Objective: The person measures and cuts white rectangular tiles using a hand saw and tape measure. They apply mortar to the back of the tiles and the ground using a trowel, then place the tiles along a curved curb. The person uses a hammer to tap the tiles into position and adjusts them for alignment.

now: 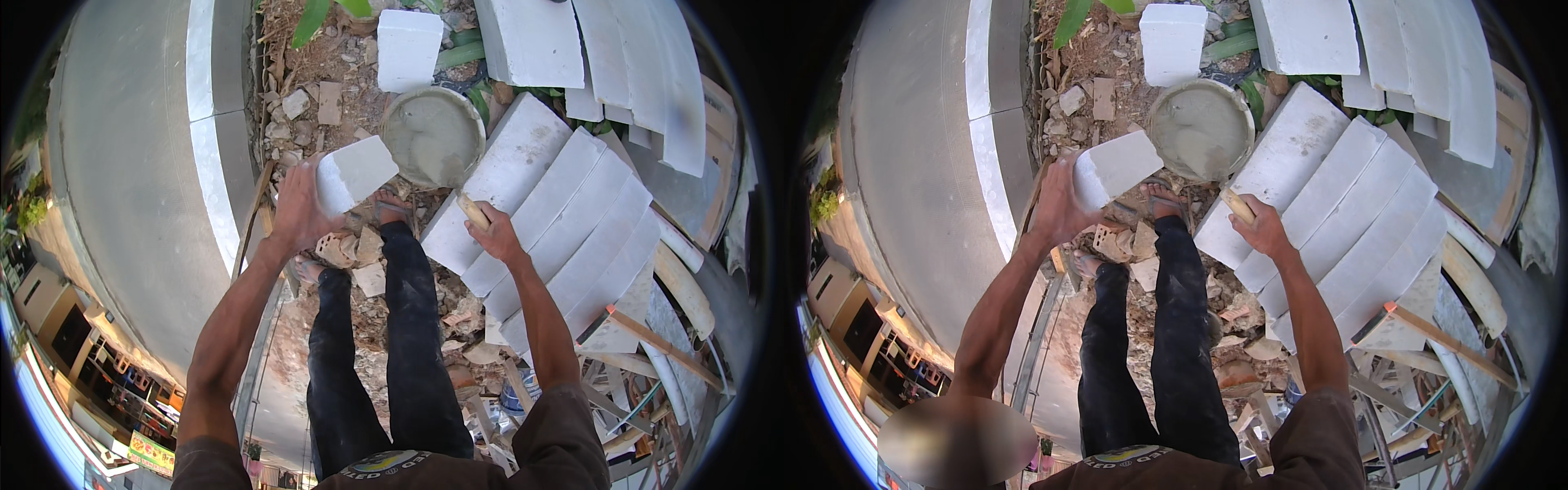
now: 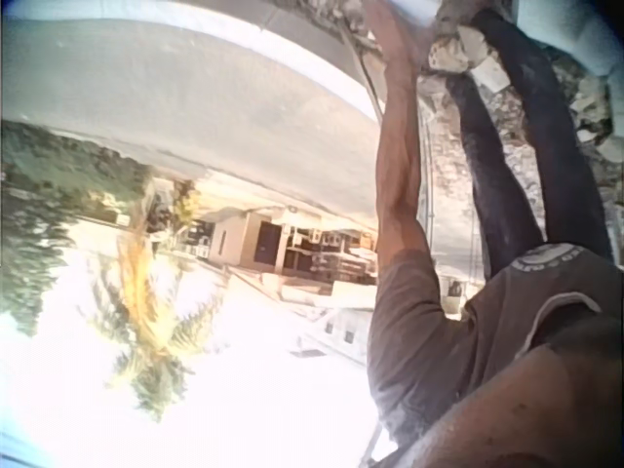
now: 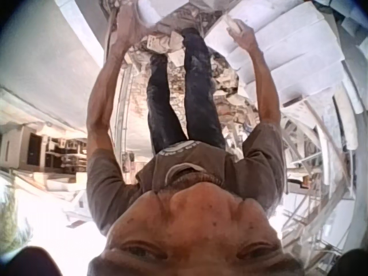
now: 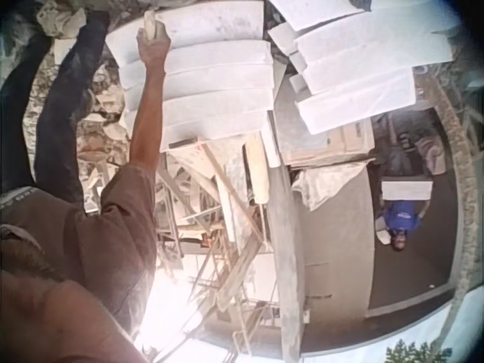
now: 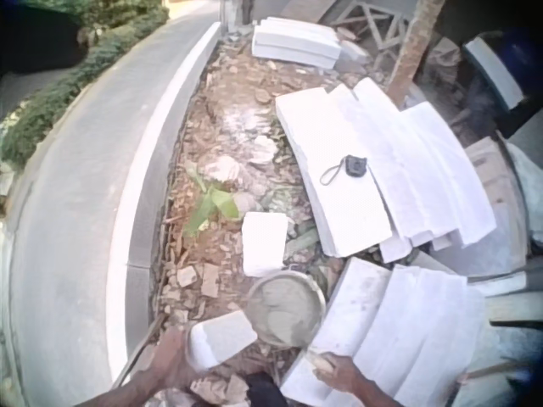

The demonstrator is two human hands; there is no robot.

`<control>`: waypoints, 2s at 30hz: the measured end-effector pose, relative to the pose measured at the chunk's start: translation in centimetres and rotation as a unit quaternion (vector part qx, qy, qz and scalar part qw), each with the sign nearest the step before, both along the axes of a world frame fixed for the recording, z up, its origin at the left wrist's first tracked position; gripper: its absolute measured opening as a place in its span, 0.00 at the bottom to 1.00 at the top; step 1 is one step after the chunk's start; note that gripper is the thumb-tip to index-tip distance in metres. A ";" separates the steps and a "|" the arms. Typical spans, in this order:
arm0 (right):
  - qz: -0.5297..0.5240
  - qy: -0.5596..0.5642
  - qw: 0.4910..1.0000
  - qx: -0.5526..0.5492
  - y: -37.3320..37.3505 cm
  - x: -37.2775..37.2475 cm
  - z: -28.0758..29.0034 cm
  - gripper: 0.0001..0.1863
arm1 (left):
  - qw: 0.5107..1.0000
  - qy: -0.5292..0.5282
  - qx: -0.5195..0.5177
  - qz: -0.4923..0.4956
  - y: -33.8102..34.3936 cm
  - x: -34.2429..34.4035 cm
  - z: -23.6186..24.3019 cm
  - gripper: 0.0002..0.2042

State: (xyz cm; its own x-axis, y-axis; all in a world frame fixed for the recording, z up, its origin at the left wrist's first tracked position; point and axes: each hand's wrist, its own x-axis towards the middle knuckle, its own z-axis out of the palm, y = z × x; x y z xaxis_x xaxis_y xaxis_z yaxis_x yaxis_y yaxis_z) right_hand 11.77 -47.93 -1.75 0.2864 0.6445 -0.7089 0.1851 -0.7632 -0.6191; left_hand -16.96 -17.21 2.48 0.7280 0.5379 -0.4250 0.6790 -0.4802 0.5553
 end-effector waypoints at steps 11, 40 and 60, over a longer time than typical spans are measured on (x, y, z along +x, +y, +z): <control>0.070 -0.198 0.971 0.117 1.8 -2.5 -1.3 0.25 | 0.999 -0.013 -0.029 -0.013 0.8 4.2 1.3 0.53; 0.000 -0.263 0.956 0.131 3.5 -8.8 3.0 0.28 | 0.977 -0.059 -0.079 0.187 -2.1 4.2 1.1 0.54; 0.077 -0.221 0.969 -0.074 5.1 -7.3 -3.5 0.27 | 0.902 -0.138 -0.112 0.394 -5.4 -4.9 1.5 0.49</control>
